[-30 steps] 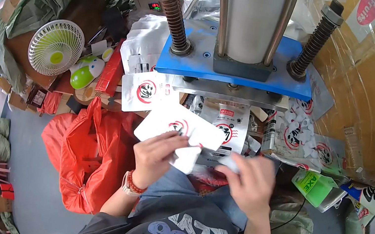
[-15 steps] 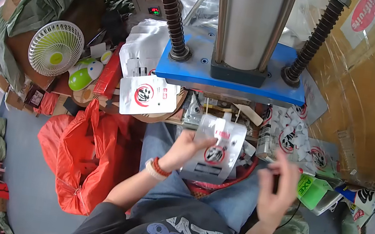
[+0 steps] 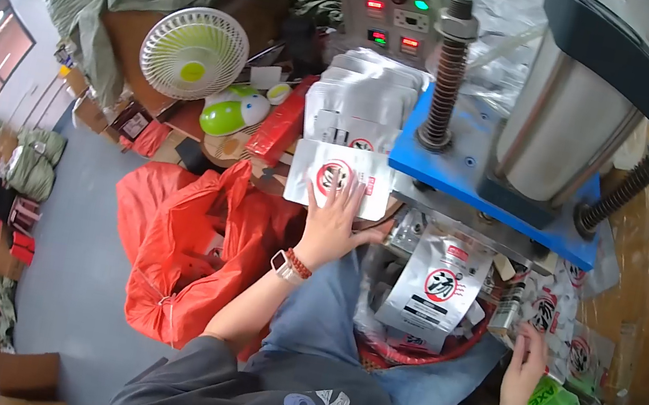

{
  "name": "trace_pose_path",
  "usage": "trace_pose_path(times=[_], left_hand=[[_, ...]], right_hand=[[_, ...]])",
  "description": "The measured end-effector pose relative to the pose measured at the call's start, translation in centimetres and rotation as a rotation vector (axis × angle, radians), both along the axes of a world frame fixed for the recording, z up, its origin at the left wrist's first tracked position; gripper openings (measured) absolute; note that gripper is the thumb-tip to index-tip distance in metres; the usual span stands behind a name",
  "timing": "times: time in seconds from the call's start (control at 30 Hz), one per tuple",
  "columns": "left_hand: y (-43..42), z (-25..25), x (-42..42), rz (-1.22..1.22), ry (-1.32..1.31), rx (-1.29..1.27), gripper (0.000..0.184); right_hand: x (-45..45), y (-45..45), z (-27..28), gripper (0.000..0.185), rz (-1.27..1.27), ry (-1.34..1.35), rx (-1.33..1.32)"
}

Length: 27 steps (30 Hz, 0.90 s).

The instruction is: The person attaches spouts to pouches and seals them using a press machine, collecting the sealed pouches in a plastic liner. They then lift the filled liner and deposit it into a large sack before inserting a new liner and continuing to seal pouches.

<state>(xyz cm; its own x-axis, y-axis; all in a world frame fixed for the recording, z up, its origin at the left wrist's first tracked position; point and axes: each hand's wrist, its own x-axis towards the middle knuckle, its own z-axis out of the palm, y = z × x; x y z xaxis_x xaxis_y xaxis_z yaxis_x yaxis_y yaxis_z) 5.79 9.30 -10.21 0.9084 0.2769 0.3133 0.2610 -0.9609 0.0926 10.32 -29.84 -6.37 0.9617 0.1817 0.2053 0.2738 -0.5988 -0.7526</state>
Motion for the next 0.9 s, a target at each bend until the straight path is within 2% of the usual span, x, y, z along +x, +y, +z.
trace_pose_path(times=[0.07,0.13,0.17,0.2,0.27,0.3,0.33,0.4,0.47,0.53,0.6,0.67,0.7,0.73,0.8,0.83,0.87,0.9], left_hand=[[1.5,-1.4,-1.8,-0.198,-0.033,-0.018,0.073],[1.7,-0.3,-2.8,-0.241,-0.288,-0.261,0.03],[1.5,0.1,-3.6,-0.135,-0.209,-0.416,0.028],[1.0,1.4,-4.1,-0.03,-0.131,-0.571,0.027],[-2.0,4.8,-5.1,-0.173,-0.42,-0.538,0.036],[-3.1,5.6,-5.6,-0.222,-0.417,-0.578,0.044],[-4.2,6.3,-6.0,-0.323,-0.416,-0.536,0.043],[-6.3,7.4,-6.3,-0.47,-0.382,-0.47,0.042],[-7.5,8.0,-6.4,-0.595,-0.352,-0.428,0.041],[-8.3,8.6,-6.4,-0.709,-0.378,-0.385,0.041],[-8.2,9.9,-6.7,-0.813,-0.292,-0.5,0.039],[-8.2,10.6,-6.5,-0.892,-0.191,-0.602,0.027],[-8.1,10.0,-6.1,-0.921,-0.125,-0.714,0.027],[-8.0,8.8,-5.7,-0.945,-0.058,-0.825,0.028],[-8.6,5.9,-5.1,-0.785,0.07,-1.069,0.017],[-9.1,4.4,-4.9,-0.689,0.146,-1.18,0.015],[-9.5,3.4,-4.7,-0.591,0.226,-1.287,0.014],[-9.8,3.0,-4.4,-0.593,0.234,-1.289,0.014]], right_hand=[[0.5,0.2,0.1,0.013,-0.016,-0.034,0.059],[0.1,0.6,1.0,0.015,-0.127,-0.15,0.174],[-0.6,1.0,1.7,0.016,-0.119,-0.214,0.317],[-1.8,1.8,3.4,0.016,-0.119,-0.21,0.308],[-4.9,3.5,6.6,0.017,0.073,-0.595,0.327],[-5.7,4.4,7.3,0.018,0.208,-0.611,0.34],[-6.1,5.4,8.0,0.02,0.343,-0.623,0.35],[-5.9,8.0,7.7,0.018,0.448,-0.537,0.244],[-5.6,9.5,6.7,0.016,0.572,-0.465,0.264],[-6.2,9.4,8.1,0.015,0.727,-0.479,0.245],[-6.7,8.8,8.9,0.016,0.732,-0.497,0.3],[-6.7,8.0,9.2,0.012,0.825,-0.199,0.574],[-6.4,7.8,8.4,0.015,0.829,-0.183,0.603],[-6.0,7.9,7.2,0.015,0.829,-0.18,0.6],[-5.0,8.2,5.3,0.02,0.658,-0.121,0.519],[-4.8,8.0,5.0,0.034,0.583,-0.003,0.374],[-4.7,8.0,5.1,0.034,0.577,-0.001,0.375],[-4.6,8.1,5.3,0.04,0.448,-0.085,0.289]])
